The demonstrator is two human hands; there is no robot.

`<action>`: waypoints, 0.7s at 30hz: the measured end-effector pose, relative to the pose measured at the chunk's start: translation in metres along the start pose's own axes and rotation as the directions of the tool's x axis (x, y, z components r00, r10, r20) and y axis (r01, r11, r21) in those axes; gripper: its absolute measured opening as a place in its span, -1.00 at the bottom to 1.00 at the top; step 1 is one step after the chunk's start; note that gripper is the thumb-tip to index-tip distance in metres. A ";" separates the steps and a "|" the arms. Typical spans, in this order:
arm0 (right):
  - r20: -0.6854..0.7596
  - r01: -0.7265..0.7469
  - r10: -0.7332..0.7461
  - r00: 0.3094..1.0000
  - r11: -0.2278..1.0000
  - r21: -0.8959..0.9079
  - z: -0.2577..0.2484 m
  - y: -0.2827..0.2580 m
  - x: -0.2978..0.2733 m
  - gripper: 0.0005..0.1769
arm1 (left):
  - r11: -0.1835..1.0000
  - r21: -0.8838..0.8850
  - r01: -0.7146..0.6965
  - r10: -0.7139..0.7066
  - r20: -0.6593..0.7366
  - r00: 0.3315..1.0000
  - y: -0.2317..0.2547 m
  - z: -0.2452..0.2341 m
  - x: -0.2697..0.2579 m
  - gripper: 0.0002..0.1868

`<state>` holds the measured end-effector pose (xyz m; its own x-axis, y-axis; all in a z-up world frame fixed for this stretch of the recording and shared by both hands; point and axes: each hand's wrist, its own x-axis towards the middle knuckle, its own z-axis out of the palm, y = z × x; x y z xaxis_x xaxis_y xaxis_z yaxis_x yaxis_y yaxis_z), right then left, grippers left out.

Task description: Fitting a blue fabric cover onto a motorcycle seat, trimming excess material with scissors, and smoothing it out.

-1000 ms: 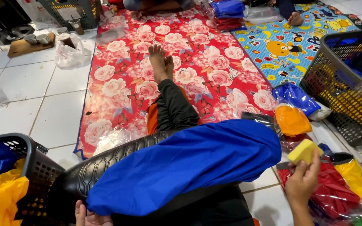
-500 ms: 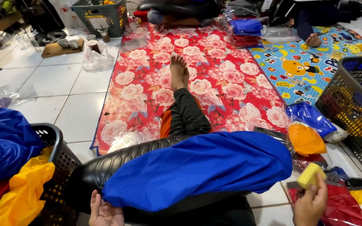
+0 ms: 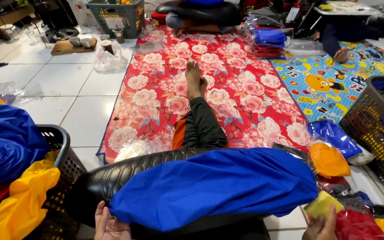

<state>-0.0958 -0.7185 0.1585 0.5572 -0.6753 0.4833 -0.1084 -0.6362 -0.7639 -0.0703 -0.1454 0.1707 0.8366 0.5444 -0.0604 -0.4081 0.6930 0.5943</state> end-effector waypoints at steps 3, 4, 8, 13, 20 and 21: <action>0.176 -0.070 0.116 0.978 0.966 -0.247 0.006 0.008 0.011 -0.44 | 1.000 -0.014 -0.007 0.007 -0.014 1.000 0.006 0.011 -0.007 -0.63; 0.331 -0.172 0.305 0.893 0.911 -0.376 0.012 0.023 0.021 -0.38 | 1.000 0.006 0.015 -0.015 -0.035 0.999 0.003 0.012 -0.005 -0.63; 0.555 -0.035 0.235 0.798 0.937 -0.347 0.083 0.216 0.044 -0.10 | 0.983 0.174 0.061 -0.044 -0.100 0.994 -0.006 -0.015 0.016 -0.54; -0.148 0.181 -0.161 0.976 0.974 0.135 -0.001 -0.006 0.030 -0.48 | 0.997 0.075 0.036 -0.036 0.000 0.999 -0.011 -0.042 0.024 -0.61; 0.250 0.102 -0.014 0.968 0.933 -0.344 0.019 0.042 0.042 -0.35 | 0.938 0.313 0.151 -0.119 -0.118 0.986 -0.023 -0.086 0.057 -0.51; 0.319 -0.031 0.170 0.932 0.917 -0.397 0.020 0.052 0.049 -0.33 | 0.947 0.299 0.115 -0.119 -0.004 0.993 -0.030 -0.101 0.064 -0.52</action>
<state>-0.0580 -0.7771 0.1338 0.7638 -0.6186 0.1841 -0.4440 -0.7106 -0.5458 -0.0418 -0.0836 0.0682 0.8777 0.4599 -0.1344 -0.1809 0.5778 0.7959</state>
